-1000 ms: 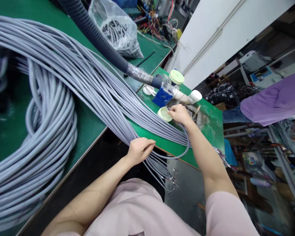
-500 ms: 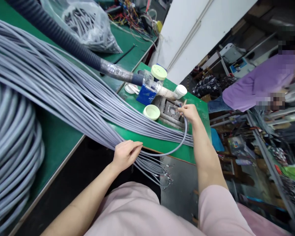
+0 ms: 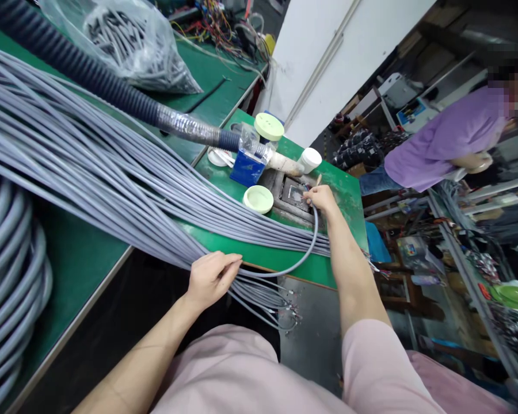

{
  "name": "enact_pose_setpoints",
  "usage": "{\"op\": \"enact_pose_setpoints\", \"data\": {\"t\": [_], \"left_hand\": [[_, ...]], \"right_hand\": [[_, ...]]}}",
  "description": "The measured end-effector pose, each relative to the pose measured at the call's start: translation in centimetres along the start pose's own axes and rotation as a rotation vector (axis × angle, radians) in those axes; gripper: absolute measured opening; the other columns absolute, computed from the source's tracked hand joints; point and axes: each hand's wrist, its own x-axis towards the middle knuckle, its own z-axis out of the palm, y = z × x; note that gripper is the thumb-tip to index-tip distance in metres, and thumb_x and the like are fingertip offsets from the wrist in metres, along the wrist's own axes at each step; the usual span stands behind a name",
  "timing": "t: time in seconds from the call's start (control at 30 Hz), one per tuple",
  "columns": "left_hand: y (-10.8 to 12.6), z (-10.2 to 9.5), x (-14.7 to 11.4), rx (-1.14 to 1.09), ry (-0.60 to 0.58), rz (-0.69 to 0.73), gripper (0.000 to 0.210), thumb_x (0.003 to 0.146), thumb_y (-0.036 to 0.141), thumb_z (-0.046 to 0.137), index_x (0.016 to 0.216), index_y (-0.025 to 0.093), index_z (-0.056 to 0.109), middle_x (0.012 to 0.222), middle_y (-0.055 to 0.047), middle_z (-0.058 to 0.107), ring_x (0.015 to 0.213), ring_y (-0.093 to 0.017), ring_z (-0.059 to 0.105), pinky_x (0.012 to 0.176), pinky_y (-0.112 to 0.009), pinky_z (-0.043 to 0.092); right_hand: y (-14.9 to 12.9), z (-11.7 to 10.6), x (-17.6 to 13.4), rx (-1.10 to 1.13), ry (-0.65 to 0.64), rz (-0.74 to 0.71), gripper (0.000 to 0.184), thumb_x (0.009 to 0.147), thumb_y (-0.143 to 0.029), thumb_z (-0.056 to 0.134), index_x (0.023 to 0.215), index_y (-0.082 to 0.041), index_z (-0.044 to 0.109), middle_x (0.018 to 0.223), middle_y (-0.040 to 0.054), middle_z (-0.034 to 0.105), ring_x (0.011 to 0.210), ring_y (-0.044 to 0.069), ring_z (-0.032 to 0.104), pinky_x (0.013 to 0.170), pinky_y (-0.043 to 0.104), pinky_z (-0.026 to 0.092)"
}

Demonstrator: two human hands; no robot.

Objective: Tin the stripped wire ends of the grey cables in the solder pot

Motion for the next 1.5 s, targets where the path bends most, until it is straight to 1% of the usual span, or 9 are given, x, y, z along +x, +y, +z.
{"op": "enact_pose_setpoints", "data": {"t": [0.2,0.33,0.43,0.53,0.63,0.73,0.93,1.13,1.5], "left_hand": [[-0.1,-0.1,-0.1,0.002,-0.001,-0.021,0.005,0.084,0.019,0.062,0.085,0.019,0.067,0.050,0.006,0.050,0.044,-0.007,0.045,0.048,-0.020,0.037],[0.4,-0.2,0.1,-0.060,-0.009,-0.095,0.006,0.083,0.021,0.063,0.083,0.019,0.069,0.050,0.005,0.052,0.044,-0.008,0.047,0.049,-0.021,0.038],[1.6,0.0,-0.1,-0.247,0.002,-0.315,0.009,0.080,0.025,0.066,0.083,0.019,0.071,0.053,0.004,0.054,0.048,-0.008,0.048,0.053,-0.022,0.041],[3.2,0.6,-0.6,-0.607,-0.002,-0.670,0.021,0.077,0.033,0.069,0.091,0.017,0.072,0.062,0.001,0.059,0.054,-0.008,0.050,0.055,-0.022,0.043],[4.6,1.2,-1.0,-0.978,-0.034,-0.958,0.037,0.071,0.040,0.074,0.099,0.017,0.070,0.079,-0.003,0.066,0.070,-0.012,0.059,0.064,-0.024,0.048],[5.7,1.4,-0.8,-1.176,-0.015,-1.125,0.040,0.065,0.042,0.078,0.094,0.017,0.067,0.082,-0.004,0.067,0.072,-0.014,0.062,0.068,-0.026,0.051],[7.1,0.6,0.6,-1.250,-0.087,-1.117,0.026,0.067,0.035,0.076,0.070,0.016,0.058,0.060,0.002,0.061,0.052,-0.011,0.058,0.056,-0.026,0.049],[7.7,0.5,0.5,-1.248,-0.135,-1.088,0.024,0.072,0.031,0.072,0.065,0.016,0.055,0.050,0.003,0.059,0.046,-0.013,0.060,0.050,-0.025,0.048],[7.7,0.9,0.4,-1.185,-0.091,-1.139,0.028,0.065,0.036,0.078,0.064,0.015,0.060,0.055,0.003,0.061,0.050,-0.010,0.058,0.055,-0.024,0.046]], "right_hand": [[-1.5,-1.6,-3.4,0.118,-0.013,-0.046,0.026,0.068,-0.033,0.067,0.053,-0.014,0.057,0.047,-0.0014,0.056,0.040,0.007,0.046,0.042,0.019,0.035],[-2.8,-1.9,-9.6,0.464,-0.220,-0.140,0.031,0.065,-0.044,0.071,0.059,-0.015,0.059,0.051,-0.0007,0.059,0.039,0.007,0.047,0.038,0.019,0.036],[-3.6,-0.5,-15.3,0.638,-0.344,-0.183,0.028,0.067,-0.039,0.074,0.080,-0.016,0.067,0.053,-0.0028,0.060,0.041,0.008,0.049,0.039,0.020,0.038],[-4.3,1.7,-20.3,0.739,-0.384,-0.216,0.038,0.070,-0.033,0.073,0.105,-0.020,0.064,0.052,-0.0071,0.057,0.042,0.009,0.051,0.041,0.021,0.042],[-4.6,3.5,-23.5,0.748,-0.390,-0.226,0.044,0.073,-0.030,0.072,0.115,-0.024,0.059,0.052,-0.0083,0.055,0.042,0.010,0.050,0.042,0.022,0.042],[-4.5,4.4,-25.1,0.729,-0.413,-0.238,0.048,0.074,-0.028,0.072,0.120,-0.027,0.057,0.052,-0.0085,0.053,0.044,0.011,0.050,0.044,0.024,0.042],[-4.0,4.5,-26.0,0.765,-0.573,-0.215,0.054,0.072,-0.030,0.072,0.122,-0.027,0.053,0.053,-0.0085,0.057,0.042,0.011,0.049,0.042,0.024,0.041],[-3.8,4.1,-26.4,0.802,-0.650,-0.169,0.057,0.069,-0.033,0.075,0.121,-0.027,0.053,0.051,-0.0088,0.056,0.041,0.010,0.049,0.039,0.023,0.039],[-2.8,3.8,-26.6,0.864,-0.610,-0.143,0.055,0.069,-0.028,0.075,0.120,-0.027,0.054,0.051,-0.0097,0.053,0.039,0.009,0.049,0.037,0.020,0.038]]}}
